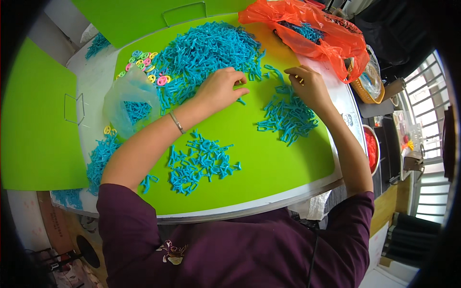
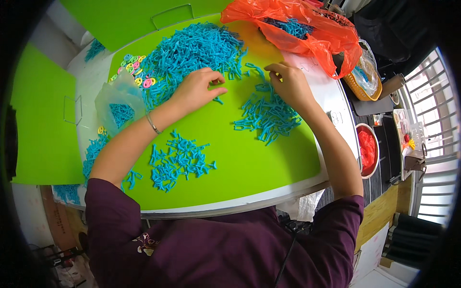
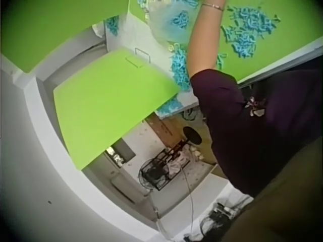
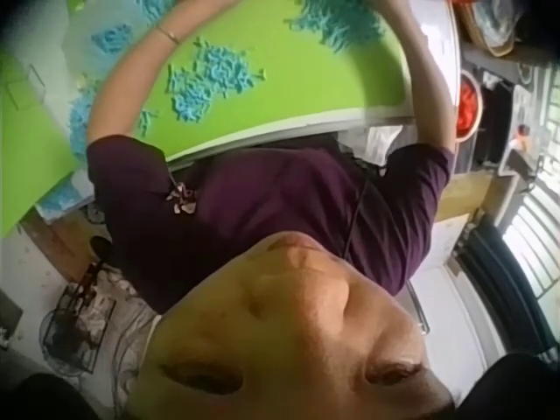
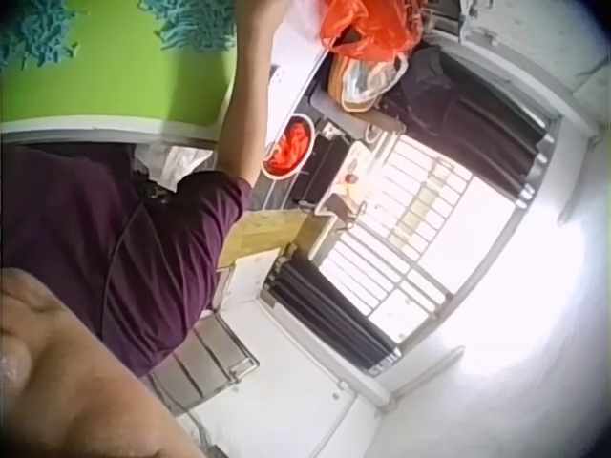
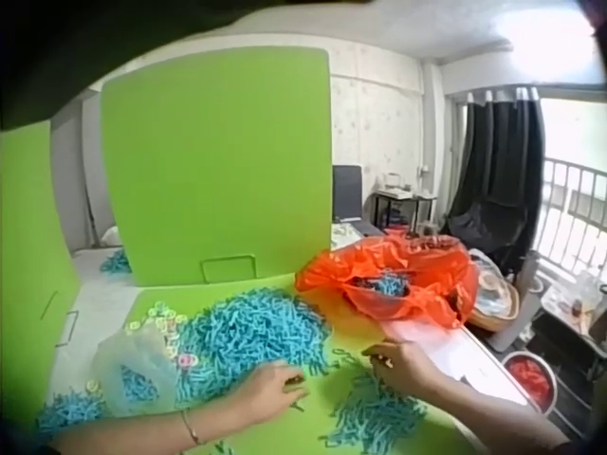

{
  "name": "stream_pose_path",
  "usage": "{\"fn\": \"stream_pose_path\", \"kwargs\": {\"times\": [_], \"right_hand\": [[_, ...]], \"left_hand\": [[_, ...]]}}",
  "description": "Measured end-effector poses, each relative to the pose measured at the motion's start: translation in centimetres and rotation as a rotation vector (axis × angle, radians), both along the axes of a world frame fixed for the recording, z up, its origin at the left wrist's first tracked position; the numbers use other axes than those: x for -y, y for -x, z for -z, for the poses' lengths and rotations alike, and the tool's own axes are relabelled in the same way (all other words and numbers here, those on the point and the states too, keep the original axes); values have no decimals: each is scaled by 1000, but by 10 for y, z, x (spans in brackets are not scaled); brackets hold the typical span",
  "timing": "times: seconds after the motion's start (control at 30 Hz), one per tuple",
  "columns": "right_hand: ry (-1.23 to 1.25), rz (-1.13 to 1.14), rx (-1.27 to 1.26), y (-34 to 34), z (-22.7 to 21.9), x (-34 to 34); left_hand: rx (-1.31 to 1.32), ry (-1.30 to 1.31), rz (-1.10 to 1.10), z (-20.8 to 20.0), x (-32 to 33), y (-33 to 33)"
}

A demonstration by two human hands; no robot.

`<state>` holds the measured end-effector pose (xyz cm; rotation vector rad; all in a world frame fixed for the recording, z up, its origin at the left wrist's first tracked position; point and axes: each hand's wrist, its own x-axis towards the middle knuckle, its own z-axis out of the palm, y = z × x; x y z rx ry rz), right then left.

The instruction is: Sort and pick small colorful beads and items out of blue shredded plastic material.

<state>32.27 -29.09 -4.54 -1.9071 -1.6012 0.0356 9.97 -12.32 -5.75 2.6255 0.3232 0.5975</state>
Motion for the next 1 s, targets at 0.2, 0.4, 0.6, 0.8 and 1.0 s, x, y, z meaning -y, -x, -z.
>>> {"fn": "stream_pose_path", "kwargs": {"times": [0.2,0.4,0.6,0.8,1.0], "right_hand": [[16,-120,269,17,1,-29],[224,-47,185,51,-21,-6],[154,-362,-122,88,-22,-20],[92,-136,401,43,6,-9],[264,10,385,52,-35,-3]], "left_hand": [[25,-19,-97,0,-1,-10],[37,140,-129,-16,3,23],[-23,153,-177,-20,8,56],[110,-120,15,-9,10,51],[21,-218,-42,2,3,34]]}}
